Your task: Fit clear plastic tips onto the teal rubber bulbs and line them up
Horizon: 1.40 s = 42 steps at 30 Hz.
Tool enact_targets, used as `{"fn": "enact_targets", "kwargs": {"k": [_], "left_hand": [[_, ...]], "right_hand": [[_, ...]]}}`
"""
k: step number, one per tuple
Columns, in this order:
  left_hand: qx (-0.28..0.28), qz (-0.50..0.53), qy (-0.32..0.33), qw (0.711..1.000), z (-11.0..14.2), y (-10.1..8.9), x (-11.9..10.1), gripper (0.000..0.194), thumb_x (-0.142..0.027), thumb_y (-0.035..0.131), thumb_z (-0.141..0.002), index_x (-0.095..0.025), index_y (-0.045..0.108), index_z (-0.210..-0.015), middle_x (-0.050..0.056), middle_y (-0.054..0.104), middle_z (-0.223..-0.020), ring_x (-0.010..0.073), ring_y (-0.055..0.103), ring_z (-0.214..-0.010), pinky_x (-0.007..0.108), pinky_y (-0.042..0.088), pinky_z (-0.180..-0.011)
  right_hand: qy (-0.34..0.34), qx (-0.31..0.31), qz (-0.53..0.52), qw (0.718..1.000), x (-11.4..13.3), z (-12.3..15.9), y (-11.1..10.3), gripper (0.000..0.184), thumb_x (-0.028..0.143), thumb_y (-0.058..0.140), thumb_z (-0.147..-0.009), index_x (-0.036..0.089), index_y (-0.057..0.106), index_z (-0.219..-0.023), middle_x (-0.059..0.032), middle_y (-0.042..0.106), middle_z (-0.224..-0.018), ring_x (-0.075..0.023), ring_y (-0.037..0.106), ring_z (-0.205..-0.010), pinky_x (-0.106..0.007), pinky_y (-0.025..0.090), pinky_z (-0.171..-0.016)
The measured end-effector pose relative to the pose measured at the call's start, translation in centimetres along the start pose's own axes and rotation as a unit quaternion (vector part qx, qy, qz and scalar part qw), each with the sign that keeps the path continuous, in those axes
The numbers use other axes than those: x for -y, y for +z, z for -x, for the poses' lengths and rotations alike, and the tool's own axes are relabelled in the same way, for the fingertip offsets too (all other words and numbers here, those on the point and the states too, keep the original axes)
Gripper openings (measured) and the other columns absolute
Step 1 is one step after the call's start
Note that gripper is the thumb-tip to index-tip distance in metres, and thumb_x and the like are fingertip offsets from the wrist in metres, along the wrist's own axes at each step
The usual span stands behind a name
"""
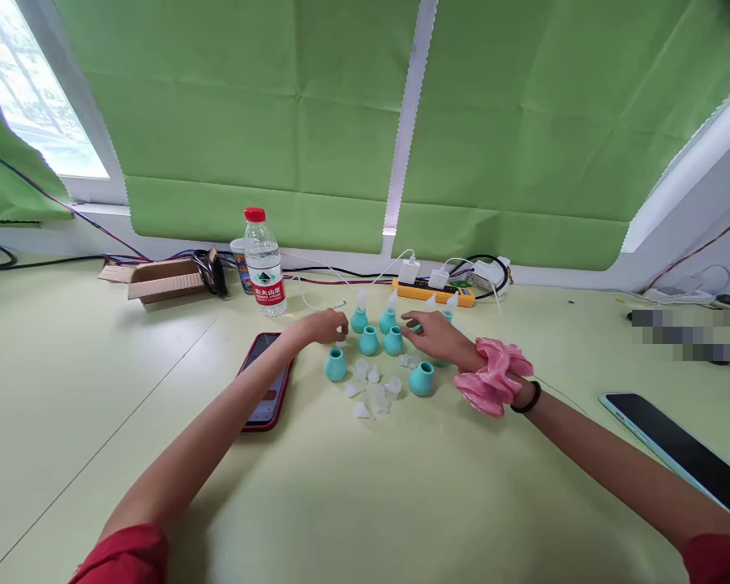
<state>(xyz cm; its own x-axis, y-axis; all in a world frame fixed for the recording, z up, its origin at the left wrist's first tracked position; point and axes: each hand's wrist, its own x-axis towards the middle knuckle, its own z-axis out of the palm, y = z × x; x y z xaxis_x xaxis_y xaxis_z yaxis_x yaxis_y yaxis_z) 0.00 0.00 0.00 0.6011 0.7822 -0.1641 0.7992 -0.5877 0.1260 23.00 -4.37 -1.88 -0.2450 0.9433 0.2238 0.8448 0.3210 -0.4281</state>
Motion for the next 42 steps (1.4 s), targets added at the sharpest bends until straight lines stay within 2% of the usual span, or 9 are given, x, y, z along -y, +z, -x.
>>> {"fn": "enact_targets", "kwargs": {"k": [7,13,17,21,25,28,33,37,42], "left_hand": [[0.092,0.042,0.037,0.994,-0.2,0.4,0.1,0.036,-0.008,0.038,-0.062,-0.018,0.060,-0.088,0.006,0.060,-0.085,0.0159,0.055,-0.074,0.024,0.043,-0.064],[0.151,0.110,0.059,0.981,-0.2,-0.1,-0.5,0.027,-0.013,0.037,-0.061,-0.014,0.060,-0.076,0.003,0.057,-0.066,0.0113,0.050,-0.054,0.020,0.042,-0.051],[0.170,0.160,0.051,0.971,-0.3,-0.1,-0.2,0.027,-0.025,0.038,-0.069,-0.014,0.057,-0.085,0.005,0.058,-0.072,0.0114,0.052,-0.056,0.021,0.045,-0.051],[0.211,0.195,0.038,0.957,0.3,-0.5,0.3,0.037,-0.042,0.047,-0.068,-0.015,0.054,-0.092,0.008,0.059,-0.084,0.0144,0.057,-0.060,0.024,0.048,-0.050],[0.243,0.199,0.041,0.949,1.3,-1.3,0.2,0.040,-0.035,0.064,-0.054,-0.014,0.056,-0.088,0.006,0.063,-0.080,0.0159,0.060,-0.060,0.025,0.050,-0.053],[0.210,0.178,0.042,0.960,2.1,-2.4,0.2,0.034,-0.030,0.063,-0.056,-0.013,0.058,-0.085,0.006,0.063,-0.077,0.0151,0.060,-0.058,0.024,0.049,-0.052],[0.048,0.105,0.023,0.993,2.5,-3.5,0.6,0.033,-0.029,0.048,-0.070,-0.012,0.055,-0.097,0.006,0.062,-0.079,0.0143,0.059,-0.063,0.024,0.045,-0.060],[-0.038,0.042,0.006,0.998,1.3,-1.9,0.4,0.033,-0.025,0.042,-0.075,-0.011,0.055,-0.102,0.012,0.059,-0.098,0.0225,0.054,-0.091,0.031,0.040,-0.076],[-0.042,0.022,0.046,0.998,0.1,0.1,0.2,0.033,-0.028,0.041,-0.078,-0.019,0.052,-0.108,0.007,0.056,-0.108,0.0215,0.047,-0.101,0.027,0.037,-0.080]], "right_hand": [[0.008,0.112,-0.012,0.994,-0.3,0.8,-0.4,0.036,0.042,0.048,-0.076,0.018,0.053,-0.050,-0.0042,0.059,-0.056,-0.0176,0.056,-0.060,-0.028,0.039,-0.059],[0.011,0.236,-0.112,0.965,0.5,0.3,-0.6,0.044,0.046,0.029,-0.085,0.013,0.058,-0.078,-0.0069,0.066,-0.069,-0.0143,0.061,-0.059,-0.023,0.045,-0.052],[-0.016,0.233,-0.130,0.964,1.4,1.1,-2.1,0.041,0.048,0.035,-0.082,0.013,0.057,-0.085,-0.0084,0.064,-0.085,-0.0157,0.061,-0.070,-0.025,0.046,-0.061],[-0.105,0.209,0.020,0.972,1.9,3.2,-3.5,0.039,0.044,0.057,-0.068,0.016,0.058,-0.096,-0.0071,0.061,-0.087,-0.0198,0.057,-0.077,-0.028,0.043,-0.066],[-0.149,0.225,0.107,0.957,2.0,4.7,-3.9,0.026,0.027,0.059,-0.065,0.016,0.060,-0.088,-0.0040,0.060,-0.073,-0.0162,0.055,-0.066,-0.024,0.040,-0.056],[-0.152,0.206,0.115,0.960,2.3,4.4,-4.6,0.020,0.024,0.056,-0.068,0.015,0.061,-0.084,-0.0018,0.058,-0.065,-0.0132,0.053,-0.059,-0.021,0.037,-0.052],[-0.120,0.156,0.224,0.955,2.1,1.9,-5.8,0.024,0.032,0.052,-0.070,0.014,0.061,-0.083,-0.0047,0.060,-0.070,-0.0160,0.054,-0.066,-0.022,0.036,-0.055],[-0.101,0.158,0.261,0.947,0.9,-0.3,-5.0,0.025,0.030,0.057,-0.065,0.013,0.061,-0.084,-0.0080,0.060,-0.078,-0.0206,0.055,-0.075,-0.024,0.037,-0.058],[-0.101,0.184,0.271,0.939,-0.3,-1.3,-3.4,0.025,0.026,0.059,-0.062,0.016,0.062,-0.085,-0.0065,0.061,-0.077,-0.0207,0.056,-0.074,-0.025,0.038,-0.058]]}}
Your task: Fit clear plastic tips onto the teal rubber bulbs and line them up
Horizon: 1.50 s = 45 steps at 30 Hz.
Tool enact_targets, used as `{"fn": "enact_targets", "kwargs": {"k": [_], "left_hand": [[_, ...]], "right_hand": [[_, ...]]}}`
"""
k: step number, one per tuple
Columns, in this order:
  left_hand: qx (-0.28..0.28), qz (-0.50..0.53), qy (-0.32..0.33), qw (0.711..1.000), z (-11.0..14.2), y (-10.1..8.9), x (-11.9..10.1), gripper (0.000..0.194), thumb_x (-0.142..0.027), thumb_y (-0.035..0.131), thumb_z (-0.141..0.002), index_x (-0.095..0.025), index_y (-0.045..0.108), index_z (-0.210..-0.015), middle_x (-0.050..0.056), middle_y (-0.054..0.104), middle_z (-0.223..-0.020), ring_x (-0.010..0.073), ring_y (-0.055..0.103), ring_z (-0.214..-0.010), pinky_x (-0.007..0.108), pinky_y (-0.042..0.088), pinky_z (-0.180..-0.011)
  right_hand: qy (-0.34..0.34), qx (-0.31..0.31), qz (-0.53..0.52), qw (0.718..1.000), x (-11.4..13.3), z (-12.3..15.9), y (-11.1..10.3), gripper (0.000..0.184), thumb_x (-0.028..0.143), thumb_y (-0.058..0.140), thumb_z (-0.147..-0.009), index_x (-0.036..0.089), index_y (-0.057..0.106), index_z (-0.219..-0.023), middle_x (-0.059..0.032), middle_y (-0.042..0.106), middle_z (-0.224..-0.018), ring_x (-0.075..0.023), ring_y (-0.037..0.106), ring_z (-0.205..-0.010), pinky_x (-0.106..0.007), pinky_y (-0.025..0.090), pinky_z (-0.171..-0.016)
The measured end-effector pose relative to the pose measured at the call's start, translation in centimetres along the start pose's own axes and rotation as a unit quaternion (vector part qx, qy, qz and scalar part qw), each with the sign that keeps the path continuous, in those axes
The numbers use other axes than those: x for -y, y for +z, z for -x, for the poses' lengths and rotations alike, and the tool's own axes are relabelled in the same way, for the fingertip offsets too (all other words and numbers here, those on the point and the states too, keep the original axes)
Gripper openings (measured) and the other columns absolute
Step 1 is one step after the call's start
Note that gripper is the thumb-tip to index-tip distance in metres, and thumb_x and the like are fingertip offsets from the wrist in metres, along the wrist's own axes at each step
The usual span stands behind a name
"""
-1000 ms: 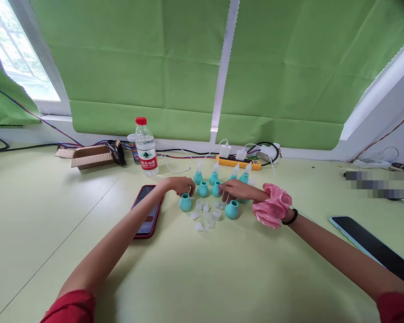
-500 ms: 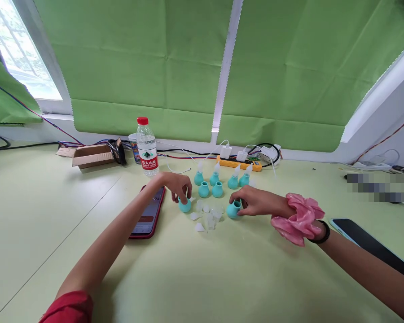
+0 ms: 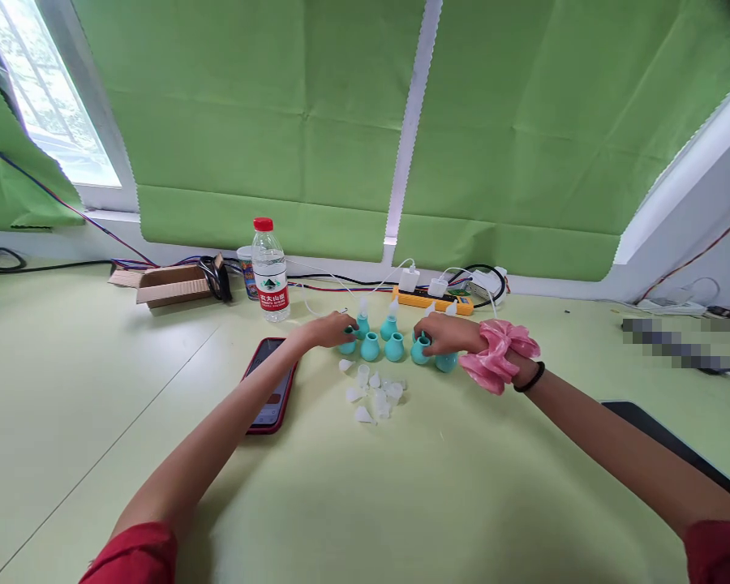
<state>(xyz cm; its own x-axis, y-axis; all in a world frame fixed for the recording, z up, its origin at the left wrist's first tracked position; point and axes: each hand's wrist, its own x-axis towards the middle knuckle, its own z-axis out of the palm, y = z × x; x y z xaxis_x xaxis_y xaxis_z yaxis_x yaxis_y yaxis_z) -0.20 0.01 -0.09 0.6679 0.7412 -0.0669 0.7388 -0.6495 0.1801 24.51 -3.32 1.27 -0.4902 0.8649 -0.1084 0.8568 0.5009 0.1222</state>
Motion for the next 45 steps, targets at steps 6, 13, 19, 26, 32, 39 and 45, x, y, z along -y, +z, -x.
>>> {"fn": "enact_targets", "kwargs": {"k": [6,13,19,26,32,39,45], "left_hand": [[0.012,0.009,0.013,1.000,0.0,0.1,0.0,0.042,-0.039,0.039,-0.079,-0.019,0.046,-0.116,0.008,0.055,-0.109,0.0192,0.051,-0.096,0.024,0.039,-0.075],[0.015,0.008,-0.030,0.999,1.4,-2.8,-0.1,0.046,-0.046,0.041,-0.077,-0.014,0.052,-0.108,0.010,0.061,-0.096,0.0186,0.055,-0.085,0.024,0.040,-0.070],[0.040,-0.013,-0.012,0.999,3.8,-2.4,-2.8,0.034,-0.044,0.045,-0.075,-0.018,0.060,-0.091,0.008,0.062,-0.085,0.0207,0.056,-0.081,0.026,0.040,-0.066],[-0.015,-0.047,-0.005,0.999,5.6,2.9,-5.8,0.039,-0.041,0.033,-0.083,-0.015,0.049,-0.106,0.013,0.053,-0.092,0.0255,0.054,-0.081,0.034,0.042,-0.067],[-0.099,0.029,0.040,0.994,6.6,4.9,-7.2,0.028,-0.032,0.029,-0.086,-0.018,0.052,-0.096,0.010,0.045,-0.096,0.0204,0.049,-0.088,0.033,0.042,-0.076],[-0.206,0.183,0.056,0.960,7.8,8.3,-9.0,0.024,-0.017,0.035,-0.082,-0.019,0.044,-0.104,0.011,0.038,-0.112,0.0208,0.037,-0.108,0.036,0.037,-0.089],[-0.211,0.281,0.072,0.934,8.3,8.2,-9.6,0.023,-0.017,0.032,-0.082,-0.021,0.042,-0.102,0.010,0.035,-0.118,0.0188,0.037,-0.110,0.034,0.035,-0.091]], "right_hand": [[0.001,-0.024,0.000,1.000,0.3,0.3,0.2,0.030,0.024,0.059,-0.063,0.017,0.061,-0.092,-0.0054,0.063,-0.080,-0.0197,0.057,-0.075,-0.024,0.040,-0.061],[0.113,-0.208,0.011,0.971,-0.2,4.1,-0.9,0.033,0.035,0.043,-0.076,0.014,0.054,-0.100,-0.0092,0.060,-0.096,-0.0224,0.054,-0.087,-0.029,0.038,-0.068],[0.302,-0.133,0.016,0.944,-2.0,6.4,1.7,0.048,0.053,0.032,-0.079,0.016,0.055,-0.100,-0.0114,0.063,-0.077,-0.0267,0.058,-0.072,-0.030,0.036,-0.054],[0.288,-0.066,-0.037,0.955,-1.5,6.5,5.4,0.049,0.053,0.027,-0.081,0.016,0.058,-0.091,-0.0134,0.062,-0.079,-0.0267,0.059,-0.071,-0.029,0.036,-0.052],[0.270,-0.142,-0.099,0.947,-1.2,7.3,7.2,0.030,0.038,0.029,-0.084,0.020,0.048,-0.097,-0.0053,0.061,-0.074,-0.0200,0.058,-0.068,-0.027,0.039,-0.057],[0.224,-0.456,-0.332,0.795,1.5,8.7,8.7,0.026,0.036,0.041,-0.077,0.020,0.032,-0.095,-0.0078,0.054,-0.086,-0.0181,0.055,-0.072,-0.028,0.043,-0.061],[0.016,-0.414,-0.433,0.800,9.1,7.7,8.8,0.028,0.021,0.047,-0.070,0.023,0.032,-0.094,-0.0058,0.048,-0.093,-0.0186,0.053,-0.085,-0.031,0.044,-0.071]]}}
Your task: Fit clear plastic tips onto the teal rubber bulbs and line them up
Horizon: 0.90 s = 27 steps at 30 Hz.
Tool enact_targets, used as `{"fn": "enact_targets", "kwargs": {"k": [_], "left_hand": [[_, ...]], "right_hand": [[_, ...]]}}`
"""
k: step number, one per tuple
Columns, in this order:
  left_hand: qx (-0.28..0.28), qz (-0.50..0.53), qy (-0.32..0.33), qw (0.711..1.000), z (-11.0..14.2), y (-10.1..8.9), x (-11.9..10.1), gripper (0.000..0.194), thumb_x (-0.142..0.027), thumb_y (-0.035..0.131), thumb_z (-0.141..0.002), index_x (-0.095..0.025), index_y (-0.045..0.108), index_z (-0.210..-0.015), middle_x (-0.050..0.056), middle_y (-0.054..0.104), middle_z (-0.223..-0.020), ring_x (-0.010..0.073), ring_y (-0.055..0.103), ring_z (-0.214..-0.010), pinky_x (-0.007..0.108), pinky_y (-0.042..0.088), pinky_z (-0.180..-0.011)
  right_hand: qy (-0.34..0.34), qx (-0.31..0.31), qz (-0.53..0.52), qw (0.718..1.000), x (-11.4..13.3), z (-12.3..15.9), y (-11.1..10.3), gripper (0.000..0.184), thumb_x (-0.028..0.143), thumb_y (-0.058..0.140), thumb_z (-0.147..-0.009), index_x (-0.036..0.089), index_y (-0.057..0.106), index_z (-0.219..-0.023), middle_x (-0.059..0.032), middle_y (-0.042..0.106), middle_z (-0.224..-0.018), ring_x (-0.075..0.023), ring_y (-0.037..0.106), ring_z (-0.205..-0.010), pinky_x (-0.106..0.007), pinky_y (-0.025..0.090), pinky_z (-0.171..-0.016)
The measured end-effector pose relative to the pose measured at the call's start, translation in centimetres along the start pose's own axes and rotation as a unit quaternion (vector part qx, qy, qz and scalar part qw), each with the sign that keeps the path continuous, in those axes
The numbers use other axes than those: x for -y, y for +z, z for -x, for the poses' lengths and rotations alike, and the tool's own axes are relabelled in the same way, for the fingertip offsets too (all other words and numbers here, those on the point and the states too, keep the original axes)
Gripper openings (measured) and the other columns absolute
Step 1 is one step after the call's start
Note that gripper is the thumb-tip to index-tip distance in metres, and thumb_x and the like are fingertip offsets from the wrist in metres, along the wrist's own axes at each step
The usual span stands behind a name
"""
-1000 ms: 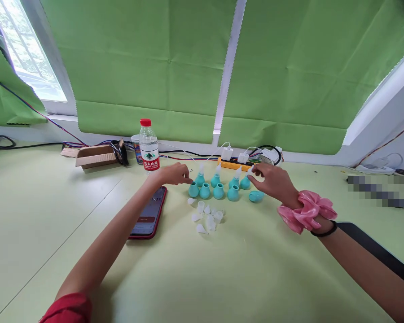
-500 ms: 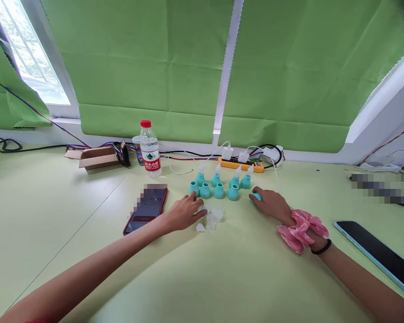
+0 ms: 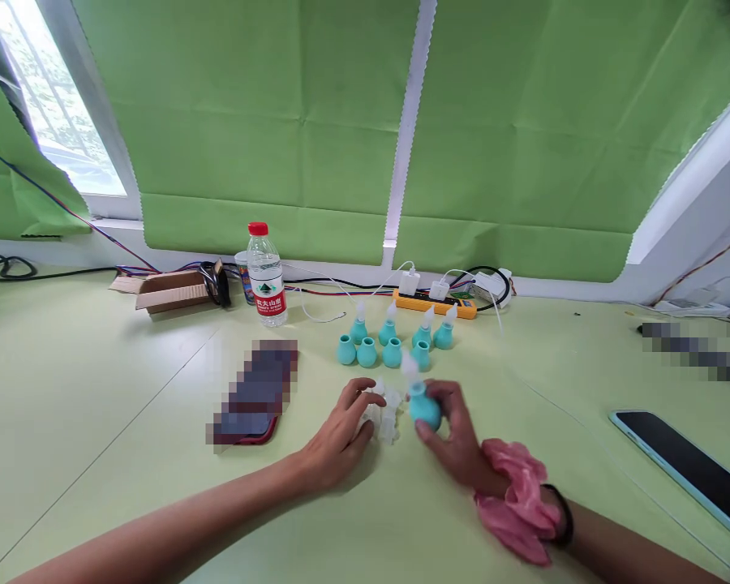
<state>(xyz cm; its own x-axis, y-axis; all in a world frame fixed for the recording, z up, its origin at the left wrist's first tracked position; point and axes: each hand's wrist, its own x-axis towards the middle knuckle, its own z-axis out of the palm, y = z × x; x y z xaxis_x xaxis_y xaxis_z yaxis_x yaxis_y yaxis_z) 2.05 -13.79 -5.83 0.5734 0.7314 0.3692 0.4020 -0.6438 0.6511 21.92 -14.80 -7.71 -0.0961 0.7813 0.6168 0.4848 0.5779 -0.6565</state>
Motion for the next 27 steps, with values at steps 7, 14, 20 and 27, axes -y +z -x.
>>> {"fn": "enact_targets", "kwargs": {"k": [7,14,20,27], "left_hand": [[-0.076,0.081,-0.011,0.994,0.0,-0.6,0.7,0.026,-0.036,0.039,-0.077,-0.016,0.049,-0.091,0.006,0.053,-0.082,0.0168,0.050,-0.075,0.029,0.041,-0.069],[-0.094,0.064,-0.126,0.985,-0.4,0.7,1.1,0.027,-0.037,0.058,-0.069,-0.020,0.058,-0.090,0.001,0.061,-0.071,0.0125,0.054,-0.063,0.024,0.045,-0.063],[-0.144,0.041,-0.208,0.967,-0.6,0.2,1.7,0.022,-0.038,0.063,-0.063,-0.019,0.059,-0.074,0.001,0.063,-0.070,0.0141,0.056,-0.062,0.025,0.046,-0.058],[-0.098,-0.087,-0.070,0.989,-1.0,-0.2,2.5,0.037,-0.026,0.053,-0.073,-0.018,0.054,-0.110,0.006,0.059,-0.085,0.0196,0.046,-0.083,0.032,0.043,-0.073]], "right_hand": [[-0.005,0.148,0.071,0.986,1.5,-0.1,0.9,0.041,0.012,0.047,-0.062,0.024,0.039,-0.100,-0.0031,0.054,-0.093,-0.0188,0.053,-0.084,-0.030,0.043,-0.073],[-0.016,0.146,0.066,0.987,0.9,-0.7,1.2,0.020,0.027,0.052,-0.074,0.022,0.049,-0.094,-0.0033,0.057,-0.079,-0.0171,0.055,-0.070,-0.029,0.045,-0.062],[0.024,0.085,0.075,0.993,0.8,-0.4,1.7,0.017,0.031,0.053,-0.074,0.021,0.050,-0.087,-0.0040,0.061,-0.078,-0.0175,0.058,-0.069,-0.029,0.047,-0.062],[0.004,0.108,0.032,0.994,1.3,-0.6,1.2,0.021,0.028,0.050,-0.076,0.021,0.050,-0.096,-0.0042,0.057,-0.086,-0.0171,0.055,-0.078,-0.028,0.046,-0.068]]}}
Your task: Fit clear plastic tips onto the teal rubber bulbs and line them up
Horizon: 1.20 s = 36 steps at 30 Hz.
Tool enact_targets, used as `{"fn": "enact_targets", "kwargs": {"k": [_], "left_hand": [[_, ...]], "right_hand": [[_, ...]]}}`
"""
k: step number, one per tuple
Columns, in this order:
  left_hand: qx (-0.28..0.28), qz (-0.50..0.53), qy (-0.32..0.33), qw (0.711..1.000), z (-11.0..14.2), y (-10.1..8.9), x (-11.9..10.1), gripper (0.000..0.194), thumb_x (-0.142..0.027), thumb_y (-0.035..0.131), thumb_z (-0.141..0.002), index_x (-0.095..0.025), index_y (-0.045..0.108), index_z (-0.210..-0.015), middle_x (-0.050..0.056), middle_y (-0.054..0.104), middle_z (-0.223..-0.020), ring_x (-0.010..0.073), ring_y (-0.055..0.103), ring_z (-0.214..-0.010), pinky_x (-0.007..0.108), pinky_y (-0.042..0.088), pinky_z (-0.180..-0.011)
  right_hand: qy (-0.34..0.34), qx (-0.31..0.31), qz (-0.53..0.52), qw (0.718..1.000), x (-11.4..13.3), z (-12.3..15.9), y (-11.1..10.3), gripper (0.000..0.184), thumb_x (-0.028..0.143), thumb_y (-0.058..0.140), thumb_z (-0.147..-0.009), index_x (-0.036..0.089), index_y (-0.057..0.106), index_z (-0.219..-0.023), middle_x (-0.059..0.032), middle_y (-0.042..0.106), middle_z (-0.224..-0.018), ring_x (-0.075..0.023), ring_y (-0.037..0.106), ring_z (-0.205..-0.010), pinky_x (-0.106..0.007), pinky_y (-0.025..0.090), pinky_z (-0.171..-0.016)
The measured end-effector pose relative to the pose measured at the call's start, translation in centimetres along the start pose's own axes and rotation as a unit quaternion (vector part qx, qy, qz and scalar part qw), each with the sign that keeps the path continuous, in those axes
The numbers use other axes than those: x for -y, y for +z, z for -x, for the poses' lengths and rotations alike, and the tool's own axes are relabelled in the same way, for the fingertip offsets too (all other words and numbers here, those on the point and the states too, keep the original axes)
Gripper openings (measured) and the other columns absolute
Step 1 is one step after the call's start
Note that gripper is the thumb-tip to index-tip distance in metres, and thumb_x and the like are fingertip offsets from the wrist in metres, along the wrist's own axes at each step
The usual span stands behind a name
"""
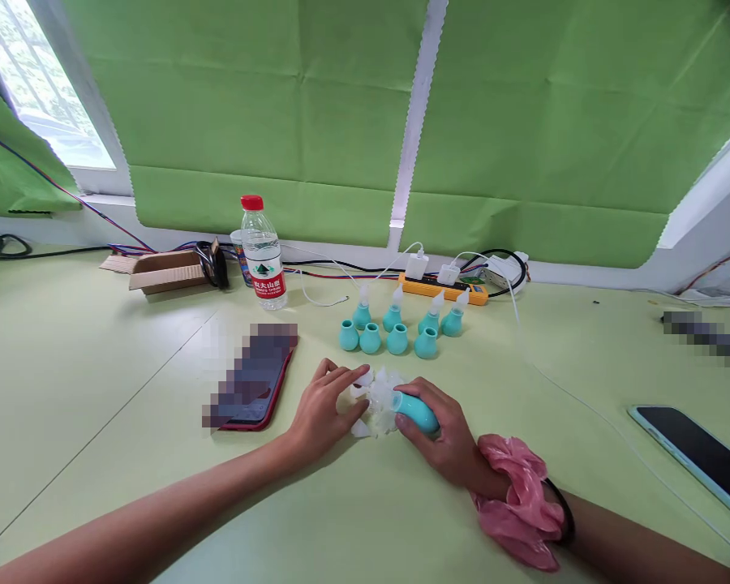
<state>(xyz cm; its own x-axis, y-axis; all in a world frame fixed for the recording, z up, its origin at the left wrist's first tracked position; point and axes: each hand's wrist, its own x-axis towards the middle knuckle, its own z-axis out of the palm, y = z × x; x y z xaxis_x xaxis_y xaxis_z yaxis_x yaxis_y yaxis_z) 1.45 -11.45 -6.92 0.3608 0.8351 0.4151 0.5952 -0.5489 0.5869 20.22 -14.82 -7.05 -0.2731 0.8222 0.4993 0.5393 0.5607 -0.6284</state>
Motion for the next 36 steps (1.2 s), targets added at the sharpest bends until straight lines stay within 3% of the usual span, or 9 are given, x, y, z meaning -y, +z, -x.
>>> {"fn": "enact_targets", "kwargs": {"k": [3,9,17,22,27,31,36], "left_hand": [[0.027,-0.007,0.029,0.999,0.0,0.1,-0.3,0.039,-0.020,0.048,-0.074,-0.017,0.051,-0.113,0.007,0.056,-0.090,0.0198,0.044,-0.086,0.033,0.042,-0.077],[0.042,0.044,0.065,0.996,0.2,-0.4,-0.6,0.038,-0.012,0.042,-0.074,-0.020,0.053,-0.110,0.008,0.049,-0.108,0.0199,0.042,-0.101,0.034,0.039,-0.085],[-0.005,0.053,0.150,0.987,0.3,-0.3,-0.1,0.024,-0.019,0.047,-0.081,-0.018,0.057,-0.103,0.008,0.055,-0.093,0.0178,0.044,-0.089,0.032,0.042,-0.076],[-0.043,0.044,0.207,0.976,0.3,0.2,0.1,0.023,-0.014,0.051,-0.078,-0.018,0.058,-0.100,0.008,0.055,-0.091,0.0166,0.043,-0.085,0.030,0.042,-0.071],[-0.101,-0.020,0.241,0.965,0.6,0.4,-0.3,0.012,-0.011,0.055,-0.074,-0.017,0.060,-0.084,0.006,0.058,-0.083,0.0166,0.041,-0.080,0.031,0.041,-0.067],[-0.104,-0.071,0.245,0.961,0.9,0.4,-0.8,0.011,-0.009,0.054,-0.075,-0.016,0.057,-0.083,0.006,0.059,-0.083,0.0171,0.040,-0.080,0.031,0.040,-0.066],[-0.088,-0.056,0.212,0.972,0.8,0.4,-1.3,0.006,-0.011,0.050,-0.078,-0.014,0.055,-0.078,0.006,0.059,-0.076,0.0163,0.040,-0.077,0.030,0.040,-0.064]], "right_hand": [[-0.011,0.011,0.010,1.000,0.1,-0.1,-0.1,0.021,0.026,0.047,-0.078,0.022,0.051,-0.099,-0.0048,0.053,-0.086,-0.0171,0.053,-0.077,-0.029,0.045,-0.067],[-0.020,-0.037,0.068,0.997,-0.4,-0.1,0.4,0.024,0.027,0.057,-0.070,0.022,0.055,-0.094,-0.0051,0.049,-0.089,-0.0165,0.054,-0.075,-0.028,0.046,-0.065],[-0.096,-0.062,0.127,0.985,-0.8,0.1,0.6,0.024,0.022,0.057,-0.072,0.023,0.056,-0.095,-0.0040,0.047,-0.086,-0.0095,0.047,-0.058,-0.023,0.042,-0.052],[-0.166,-0.064,0.162,0.971,-0.8,0.2,0.5,0.028,0.015,0.055,-0.072,0.022,0.054,-0.100,-0.0048,0.045,-0.085,-0.0107,0.045,-0.063,-0.022,0.039,-0.051],[-0.194,-0.053,0.212,0.956,-1.0,0.5,0.5,0.031,0.010,0.053,-0.070,0.019,0.054,-0.100,-0.0057,0.047,-0.083,-0.0115,0.045,-0.062,-0.022,0.038,-0.050],[-0.235,-0.054,0.247,0.939,-0.9,0.6,0.5,0.035,0.005,0.048,-0.069,0.020,0.054,-0.100,-0.0059,0.048,-0.080,-0.0143,0.047,-0.067,-0.023,0.038,-0.052],[-0.258,-0.070,0.268,0.926,-0.5,0.5,0.4,0.039,0.003,0.045,-0.067,0.021,0.053,-0.100,-0.0049,0.049,-0.076,-0.0141,0.047,-0.066,-0.023,0.036,-0.051]]}}
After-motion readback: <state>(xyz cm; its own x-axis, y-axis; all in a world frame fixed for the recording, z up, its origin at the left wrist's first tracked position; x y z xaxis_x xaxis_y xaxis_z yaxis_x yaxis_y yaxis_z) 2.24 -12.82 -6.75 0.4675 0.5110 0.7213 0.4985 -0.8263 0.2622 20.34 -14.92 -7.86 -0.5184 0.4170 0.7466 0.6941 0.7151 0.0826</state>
